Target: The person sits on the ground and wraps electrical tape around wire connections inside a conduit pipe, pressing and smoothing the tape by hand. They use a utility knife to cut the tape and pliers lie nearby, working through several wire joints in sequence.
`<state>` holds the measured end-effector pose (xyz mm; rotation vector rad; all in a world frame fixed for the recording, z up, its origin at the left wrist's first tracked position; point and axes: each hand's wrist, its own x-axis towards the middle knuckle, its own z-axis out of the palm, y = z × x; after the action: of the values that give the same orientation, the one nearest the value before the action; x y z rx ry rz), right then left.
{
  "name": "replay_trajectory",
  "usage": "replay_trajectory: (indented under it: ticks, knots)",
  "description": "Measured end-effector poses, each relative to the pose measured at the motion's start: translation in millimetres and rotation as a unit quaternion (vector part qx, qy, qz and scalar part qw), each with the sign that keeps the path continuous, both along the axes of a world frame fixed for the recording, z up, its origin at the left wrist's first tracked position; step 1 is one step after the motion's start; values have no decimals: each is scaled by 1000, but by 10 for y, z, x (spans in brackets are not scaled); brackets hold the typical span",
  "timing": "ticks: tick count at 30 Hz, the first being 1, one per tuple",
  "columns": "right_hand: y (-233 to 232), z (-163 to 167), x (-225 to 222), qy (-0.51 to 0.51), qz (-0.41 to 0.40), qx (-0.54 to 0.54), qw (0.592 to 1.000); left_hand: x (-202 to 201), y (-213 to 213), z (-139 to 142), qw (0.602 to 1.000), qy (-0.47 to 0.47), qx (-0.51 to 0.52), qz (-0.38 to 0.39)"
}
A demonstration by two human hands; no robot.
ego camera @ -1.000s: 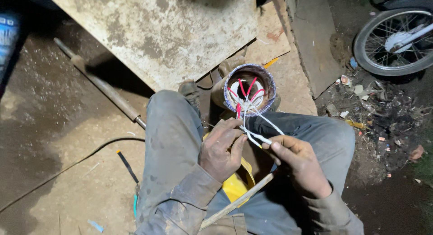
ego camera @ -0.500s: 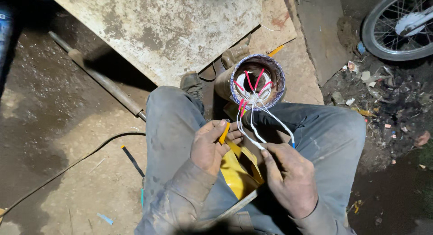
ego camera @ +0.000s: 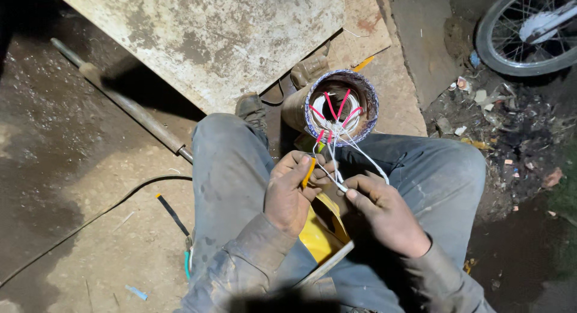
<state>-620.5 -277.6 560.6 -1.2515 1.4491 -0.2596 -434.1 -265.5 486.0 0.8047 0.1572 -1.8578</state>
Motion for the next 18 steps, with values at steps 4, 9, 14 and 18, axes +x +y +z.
replay_trajectory:
  ticks: [4, 9, 14, 18]
  knots:
    - [-56, -14, 2, -142, -70, 136, 978, 27, -40, 58, 1000, 4, -6, -15]
    - [-16, 8, 147, 118, 34, -255, 959, 59, -143, 176, 999, 7, -52, -14]
    - [9, -19, 218, 124, -28, -266, 955, 135, -196, 376, 874, -447, -176, -71]
    - [-21, -73, 109, 16, -128, -30, 991, 247, -140, 507, 703, -597, -380, -71]
